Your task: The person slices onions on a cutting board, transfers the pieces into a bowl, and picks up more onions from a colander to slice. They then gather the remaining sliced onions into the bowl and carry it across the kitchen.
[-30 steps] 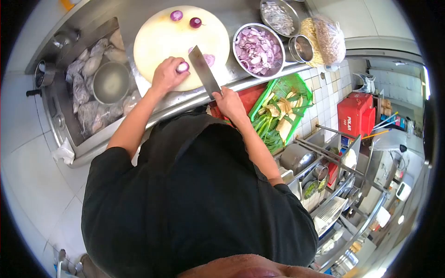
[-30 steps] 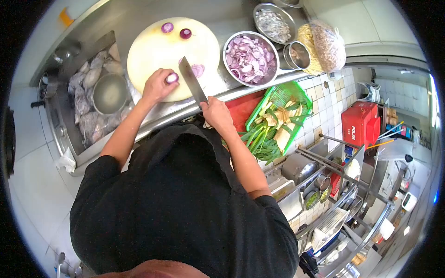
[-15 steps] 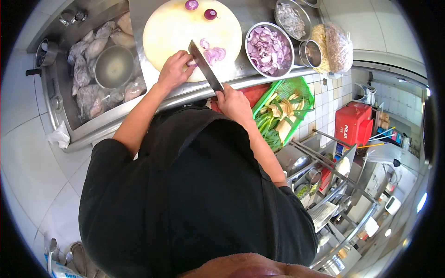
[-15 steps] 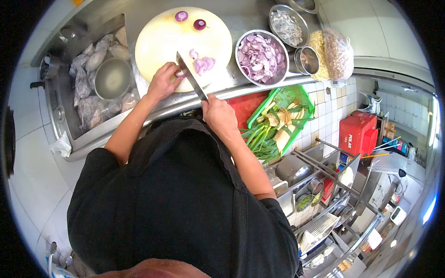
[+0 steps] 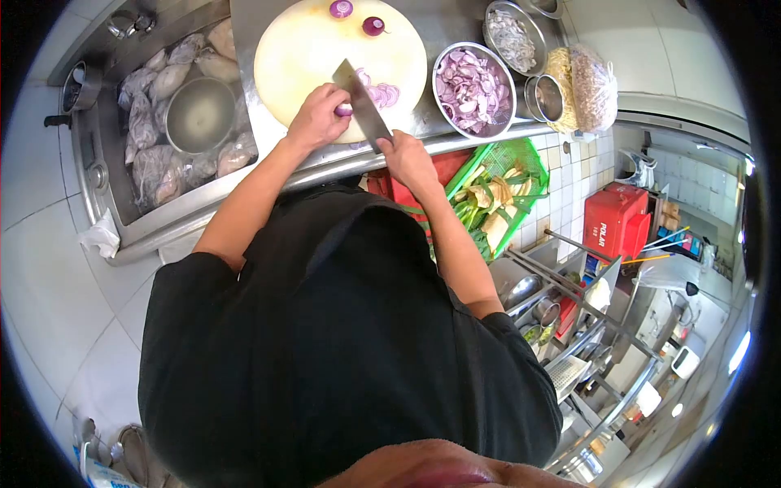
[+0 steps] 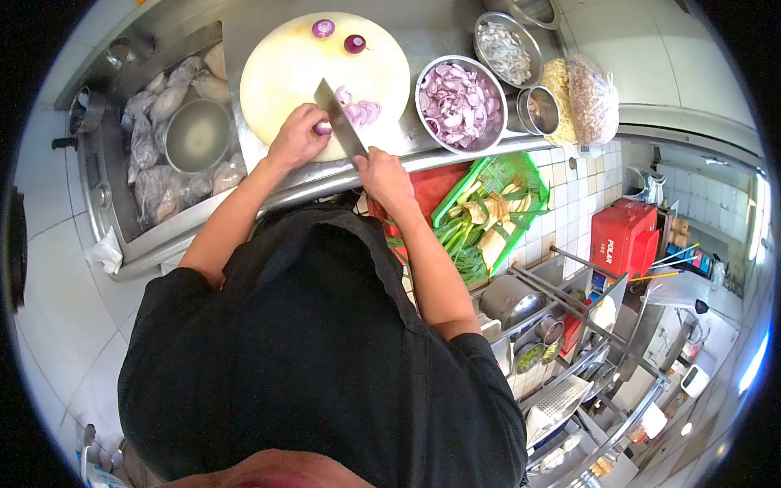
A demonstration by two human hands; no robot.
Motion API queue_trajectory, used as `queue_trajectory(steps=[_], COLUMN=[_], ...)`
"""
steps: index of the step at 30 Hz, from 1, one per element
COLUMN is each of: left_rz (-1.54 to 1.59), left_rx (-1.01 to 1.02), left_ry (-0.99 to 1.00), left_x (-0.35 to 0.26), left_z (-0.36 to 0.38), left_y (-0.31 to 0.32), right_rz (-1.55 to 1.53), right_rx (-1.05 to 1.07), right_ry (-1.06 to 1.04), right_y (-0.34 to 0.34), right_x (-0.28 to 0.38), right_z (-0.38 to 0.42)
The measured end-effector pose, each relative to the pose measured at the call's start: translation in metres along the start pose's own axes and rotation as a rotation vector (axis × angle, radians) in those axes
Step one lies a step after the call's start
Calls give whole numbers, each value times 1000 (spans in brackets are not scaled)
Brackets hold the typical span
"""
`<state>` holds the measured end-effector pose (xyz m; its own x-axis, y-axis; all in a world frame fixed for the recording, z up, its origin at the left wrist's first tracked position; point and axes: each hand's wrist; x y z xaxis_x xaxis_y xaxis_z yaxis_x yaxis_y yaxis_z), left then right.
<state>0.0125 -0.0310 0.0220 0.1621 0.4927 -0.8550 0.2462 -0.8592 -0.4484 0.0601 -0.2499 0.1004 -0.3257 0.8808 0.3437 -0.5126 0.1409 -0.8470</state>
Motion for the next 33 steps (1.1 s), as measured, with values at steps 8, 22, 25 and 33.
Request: queue_trajectory(steps=[8,22,25,33], left_rz=[-54,-90,-69,-77], left_rx=[-19,61,36,23], left_ry=[132,210,198,165], left_x=[-7,0,1,2], left_z=[10,3,7,12], left_y=[-9,-6,-4,-3], right_rz=[73,104,137,139], right_rx=[-67,-86,-55,-62], right_ry=[8,-37,-13,-29], right_y=[-1,-8,5,5], right_x=[11,26,20,21], right_z=[18,30,23,28])
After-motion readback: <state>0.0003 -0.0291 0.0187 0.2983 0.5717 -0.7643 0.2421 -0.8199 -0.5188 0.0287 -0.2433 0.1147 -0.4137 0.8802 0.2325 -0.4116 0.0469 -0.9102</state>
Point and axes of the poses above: each hand's wrist, its own z-axis away from the middle knuckle, its own y-axis out of the palm, x = y × z, and after that the axes turned 7 degrees about z, right-handed
